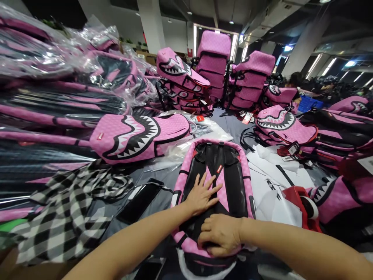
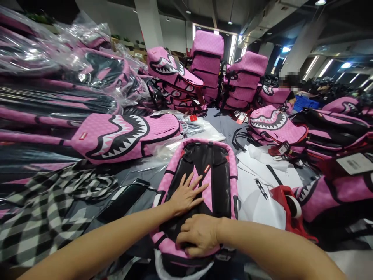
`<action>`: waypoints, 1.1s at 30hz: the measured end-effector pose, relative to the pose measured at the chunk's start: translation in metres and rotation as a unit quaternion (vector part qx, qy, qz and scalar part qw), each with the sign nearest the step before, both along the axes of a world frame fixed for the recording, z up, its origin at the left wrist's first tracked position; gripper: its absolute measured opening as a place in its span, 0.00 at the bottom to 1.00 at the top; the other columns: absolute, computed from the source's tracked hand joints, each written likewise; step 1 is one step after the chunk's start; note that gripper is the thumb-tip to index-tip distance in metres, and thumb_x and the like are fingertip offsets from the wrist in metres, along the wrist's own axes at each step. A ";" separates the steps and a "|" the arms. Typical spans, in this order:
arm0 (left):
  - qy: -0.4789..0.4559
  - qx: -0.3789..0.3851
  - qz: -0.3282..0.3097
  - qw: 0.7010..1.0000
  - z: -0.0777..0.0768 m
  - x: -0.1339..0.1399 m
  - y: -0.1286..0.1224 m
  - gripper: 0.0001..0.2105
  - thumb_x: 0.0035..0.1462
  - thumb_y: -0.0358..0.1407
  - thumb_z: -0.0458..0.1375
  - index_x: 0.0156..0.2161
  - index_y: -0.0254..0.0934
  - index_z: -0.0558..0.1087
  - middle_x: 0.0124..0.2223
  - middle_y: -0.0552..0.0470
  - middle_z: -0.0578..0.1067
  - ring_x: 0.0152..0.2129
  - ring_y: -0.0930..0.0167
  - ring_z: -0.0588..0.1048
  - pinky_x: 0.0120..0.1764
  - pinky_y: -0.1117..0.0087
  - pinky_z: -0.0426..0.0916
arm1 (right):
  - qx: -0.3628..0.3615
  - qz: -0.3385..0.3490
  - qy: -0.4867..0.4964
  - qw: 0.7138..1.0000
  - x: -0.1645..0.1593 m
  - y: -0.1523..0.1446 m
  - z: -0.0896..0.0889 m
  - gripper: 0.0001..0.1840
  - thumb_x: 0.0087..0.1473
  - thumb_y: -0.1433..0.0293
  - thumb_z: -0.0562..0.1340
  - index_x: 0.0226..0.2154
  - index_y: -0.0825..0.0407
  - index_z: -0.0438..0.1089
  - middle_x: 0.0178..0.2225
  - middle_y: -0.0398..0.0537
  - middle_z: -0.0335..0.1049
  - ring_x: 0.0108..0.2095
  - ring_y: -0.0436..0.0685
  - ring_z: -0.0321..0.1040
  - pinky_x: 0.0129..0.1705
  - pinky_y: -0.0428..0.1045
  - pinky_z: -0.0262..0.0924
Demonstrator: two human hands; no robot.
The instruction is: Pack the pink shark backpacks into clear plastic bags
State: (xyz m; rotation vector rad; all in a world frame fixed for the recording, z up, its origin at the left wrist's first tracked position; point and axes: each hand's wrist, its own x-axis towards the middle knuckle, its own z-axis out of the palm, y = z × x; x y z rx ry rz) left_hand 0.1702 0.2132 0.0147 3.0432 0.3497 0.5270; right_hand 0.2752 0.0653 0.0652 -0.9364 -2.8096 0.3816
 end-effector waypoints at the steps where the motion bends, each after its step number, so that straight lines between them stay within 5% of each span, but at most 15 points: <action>1: 0.002 -0.006 0.014 1.000 -0.003 0.000 0.001 0.28 0.66 0.57 0.50 0.69 0.57 0.59 0.71 0.48 0.61 0.67 0.45 0.53 0.62 0.34 0.45 | -0.001 0.008 -0.010 1.000 -0.004 0.001 -0.010 0.13 0.55 0.62 0.63 0.42 0.50 0.70 0.32 0.44 0.73 0.33 0.55 0.66 0.34 0.51 0.57; 7: -0.004 -0.028 0.025 0.999 -0.016 0.004 0.001 0.30 0.65 0.60 0.47 0.70 0.61 0.53 0.72 0.51 0.57 0.68 0.46 0.49 0.63 0.33 0.39 | 0.072 0.053 0.016 0.996 -0.004 0.023 -0.074 0.12 0.49 0.58 0.61 0.30 0.48 0.66 0.22 0.39 0.64 0.25 0.54 0.59 0.32 0.54 0.53; 11: -0.002 -0.025 0.022 0.999 -0.009 0.001 -0.001 0.32 0.64 0.62 0.47 0.70 0.60 0.53 0.72 0.50 0.57 0.68 0.45 0.51 0.63 0.34 0.41 | 0.127 0.024 0.012 0.992 -0.006 0.021 -0.094 0.14 0.51 0.55 0.59 0.27 0.49 0.65 0.21 0.41 0.63 0.23 0.53 0.57 0.30 0.53 0.54; 15: -0.028 -0.004 -0.014 0.999 -0.021 -0.022 -0.027 0.42 0.57 0.69 0.46 0.72 0.56 0.47 0.72 0.45 0.57 0.66 0.42 0.53 0.61 0.33 0.45 | 0.187 -0.035 0.030 0.981 -0.018 -0.004 -0.087 0.17 0.62 0.54 0.59 0.32 0.50 0.70 0.29 0.43 0.70 0.28 0.52 0.64 0.35 0.51 0.62; 19: -0.011 -0.001 -0.023 1.000 -0.042 -0.039 -0.051 0.43 0.58 0.66 0.50 0.73 0.54 0.45 0.73 0.44 0.54 0.66 0.42 0.55 0.61 0.34 0.48 | 0.241 -0.090 0.030 0.966 0.002 0.000 -0.046 0.13 0.65 0.61 0.59 0.48 0.48 0.71 0.47 0.51 0.74 0.43 0.57 0.70 0.46 0.56 0.68; 21: 0.042 -0.032 -0.037 0.998 -0.033 -0.040 -0.054 0.40 0.60 0.64 0.50 0.72 0.52 0.49 0.73 0.42 0.55 0.66 0.41 0.56 0.60 0.33 0.51 | 0.277 -0.184 0.037 0.942 0.033 0.023 -0.020 0.18 0.64 0.70 0.55 0.54 0.49 0.70 0.53 0.56 0.72 0.51 0.61 0.69 0.53 0.60 0.66; 23: 0.095 -0.082 -0.054 0.991 -0.007 -0.034 -0.052 0.42 0.57 0.67 0.49 0.71 0.49 0.54 0.72 0.38 0.57 0.64 0.38 0.58 0.57 0.32 0.54 | 0.313 -0.364 0.027 0.877 0.072 0.052 -0.007 0.25 0.62 0.73 0.52 0.60 0.49 0.67 0.60 0.58 0.68 0.60 0.64 0.64 0.60 0.63 0.62; 25: 0.117 -0.123 -0.039 0.985 0.028 -0.020 -0.044 0.45 0.54 0.70 0.49 0.68 0.44 0.62 0.66 0.34 0.67 0.60 0.39 0.64 0.56 0.33 0.56 | 0.302 -0.485 -0.008 0.820 0.107 0.078 -0.013 0.27 0.63 0.68 0.51 0.62 0.53 0.65 0.64 0.61 0.63 0.63 0.68 0.62 0.60 0.66 0.61; 28: 0.065 -0.131 0.029 0.989 0.066 0.014 -0.020 0.45 0.56 0.69 0.47 0.66 0.36 0.66 0.59 0.33 0.74 0.57 0.44 0.69 0.60 0.36 0.54 | 0.226 -0.538 -0.038 0.811 0.139 0.096 -0.048 0.31 0.64 0.62 0.50 0.66 0.55 0.61 0.69 0.61 0.55 0.66 0.70 0.57 0.62 0.65 0.60; 30: 0.009 -0.118 0.045 0.992 0.069 0.037 0.000 0.42 0.60 0.66 0.47 0.68 0.37 0.61 0.66 0.34 0.67 0.64 0.45 0.62 0.64 0.36 0.49 | 0.200 -0.535 -0.036 0.820 0.145 0.096 -0.069 0.32 0.64 0.61 0.50 0.67 0.53 0.59 0.71 0.57 0.50 0.69 0.68 0.52 0.65 0.63 0.58; 33: -0.035 -0.130 0.065 0.989 0.041 0.059 0.025 0.37 0.65 0.60 0.46 0.72 0.42 0.53 0.74 0.41 0.53 0.71 0.46 0.45 0.64 0.33 0.45 | 0.201 -0.533 -0.001 0.822 0.143 0.090 -0.080 0.30 0.67 0.62 0.47 0.68 0.49 0.57 0.72 0.52 0.48 0.69 0.63 0.52 0.66 0.60 0.56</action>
